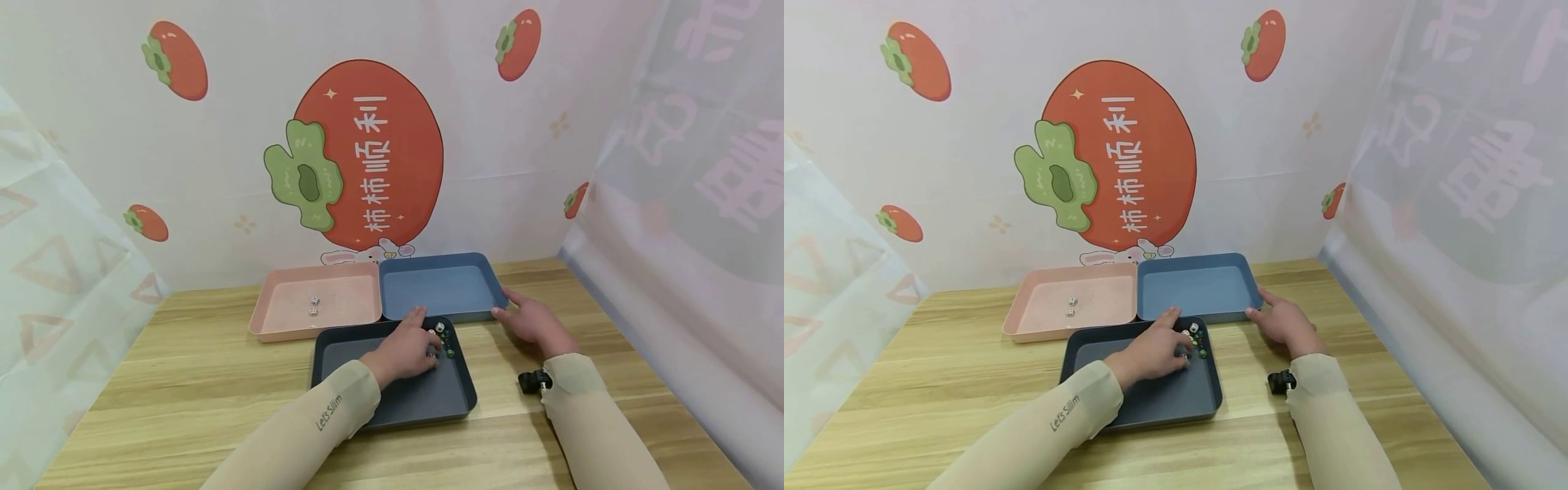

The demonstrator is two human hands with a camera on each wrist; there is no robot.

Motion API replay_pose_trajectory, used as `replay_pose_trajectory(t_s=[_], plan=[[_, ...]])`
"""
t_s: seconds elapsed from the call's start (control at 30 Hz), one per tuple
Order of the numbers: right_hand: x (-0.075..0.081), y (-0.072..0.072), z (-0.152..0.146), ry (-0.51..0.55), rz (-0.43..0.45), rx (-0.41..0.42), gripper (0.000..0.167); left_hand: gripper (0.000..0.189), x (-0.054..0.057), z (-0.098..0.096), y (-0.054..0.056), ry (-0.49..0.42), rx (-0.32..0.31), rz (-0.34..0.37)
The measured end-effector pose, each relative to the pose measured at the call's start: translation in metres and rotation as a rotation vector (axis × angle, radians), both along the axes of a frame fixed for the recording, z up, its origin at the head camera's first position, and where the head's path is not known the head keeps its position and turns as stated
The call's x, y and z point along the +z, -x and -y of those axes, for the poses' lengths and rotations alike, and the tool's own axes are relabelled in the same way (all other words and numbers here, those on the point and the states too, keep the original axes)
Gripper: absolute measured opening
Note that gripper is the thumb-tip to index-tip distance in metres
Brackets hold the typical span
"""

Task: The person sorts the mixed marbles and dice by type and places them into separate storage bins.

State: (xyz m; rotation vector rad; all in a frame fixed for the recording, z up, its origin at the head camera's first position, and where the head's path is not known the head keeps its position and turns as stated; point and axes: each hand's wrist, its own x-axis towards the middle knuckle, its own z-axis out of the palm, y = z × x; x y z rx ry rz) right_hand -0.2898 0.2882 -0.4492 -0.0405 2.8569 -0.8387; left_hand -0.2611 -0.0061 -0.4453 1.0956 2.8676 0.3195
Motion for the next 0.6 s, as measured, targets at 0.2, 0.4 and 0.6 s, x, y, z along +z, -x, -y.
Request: replay_pose_trajectory(t_s=[0.2, 0.4, 0.6], plan=[[0.0004, -0.0005, 0.0, 0.005, -0.002, -0.002, 0.079, 0.017, 0.0001, 0.0019, 0.0013, 0.015, -0.029, 0.002], [0.0014, -0.0009, 0.0007, 0.008, 0.004, -0.004, 0.08, 0.018, 0.0023, 0.0019, -0.0002, 0.05, -0.027, -0.011], [0.0018, -0.0017, 0.0008, 0.015, 0.009, -0.005, 0.079, 0.019, 0.0017, 0.0012, 0.0001, 0.065, -0.039, -0.024]])
